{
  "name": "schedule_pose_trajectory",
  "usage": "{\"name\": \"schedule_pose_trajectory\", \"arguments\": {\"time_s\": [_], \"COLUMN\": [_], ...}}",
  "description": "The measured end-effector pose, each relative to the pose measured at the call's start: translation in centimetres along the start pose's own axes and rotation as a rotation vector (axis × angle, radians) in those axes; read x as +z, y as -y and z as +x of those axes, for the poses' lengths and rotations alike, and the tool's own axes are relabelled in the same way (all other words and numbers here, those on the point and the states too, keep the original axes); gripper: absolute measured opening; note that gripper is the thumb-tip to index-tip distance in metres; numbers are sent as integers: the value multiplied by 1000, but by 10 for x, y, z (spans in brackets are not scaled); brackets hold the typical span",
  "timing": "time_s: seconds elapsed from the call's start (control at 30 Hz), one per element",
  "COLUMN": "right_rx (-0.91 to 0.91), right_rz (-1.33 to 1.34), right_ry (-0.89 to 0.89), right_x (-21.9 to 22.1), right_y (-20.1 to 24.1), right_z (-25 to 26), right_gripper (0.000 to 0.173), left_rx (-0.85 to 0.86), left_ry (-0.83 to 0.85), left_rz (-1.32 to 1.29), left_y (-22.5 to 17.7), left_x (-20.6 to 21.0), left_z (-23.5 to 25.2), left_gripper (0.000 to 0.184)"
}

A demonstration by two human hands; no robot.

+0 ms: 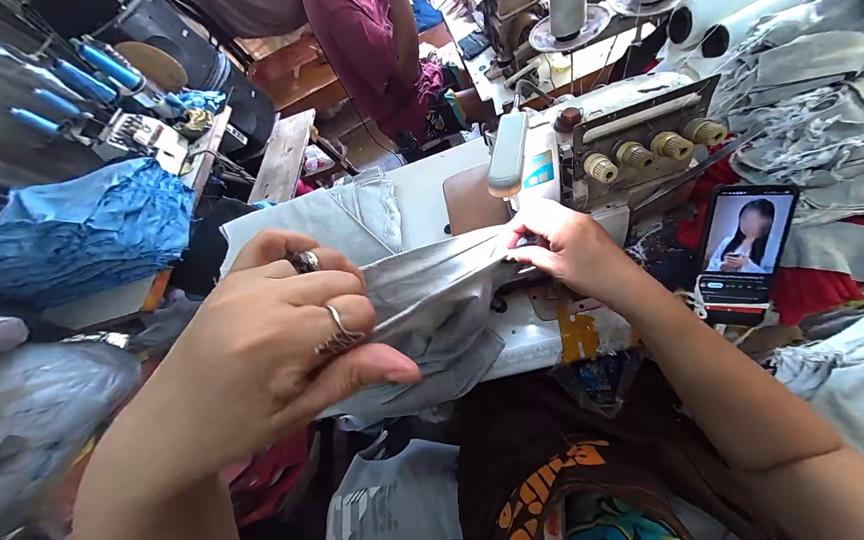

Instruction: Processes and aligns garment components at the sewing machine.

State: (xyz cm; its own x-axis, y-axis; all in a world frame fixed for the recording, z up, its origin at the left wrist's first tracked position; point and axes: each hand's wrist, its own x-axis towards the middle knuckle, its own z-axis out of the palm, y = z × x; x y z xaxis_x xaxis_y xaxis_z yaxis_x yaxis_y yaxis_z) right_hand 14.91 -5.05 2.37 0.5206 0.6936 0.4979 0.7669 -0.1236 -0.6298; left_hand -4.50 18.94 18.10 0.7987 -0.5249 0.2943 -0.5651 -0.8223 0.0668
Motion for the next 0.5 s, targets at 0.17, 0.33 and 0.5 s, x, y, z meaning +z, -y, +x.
{"name": "schedule_pose_trajectory", "arguments": {"time_s": [0.17,0.33,0.5], "right_rx": [-142,125,186], "right_rz": [334,492,544], "right_ry": [191,139,21], "right_x": [-11,-20,2], "right_y": [13,15,5], "right_z": [-13,-90,-130], "right_gripper": [16,21,21], "left_rx": [16,-11,-23], "left_ry": [-52,38,142], "left_rz": [157,288,68], "left_y": [-28,15,42], "left_x": [-4,10,39], "left_z": [24,39,58], "left_gripper": [46,38,33]}}
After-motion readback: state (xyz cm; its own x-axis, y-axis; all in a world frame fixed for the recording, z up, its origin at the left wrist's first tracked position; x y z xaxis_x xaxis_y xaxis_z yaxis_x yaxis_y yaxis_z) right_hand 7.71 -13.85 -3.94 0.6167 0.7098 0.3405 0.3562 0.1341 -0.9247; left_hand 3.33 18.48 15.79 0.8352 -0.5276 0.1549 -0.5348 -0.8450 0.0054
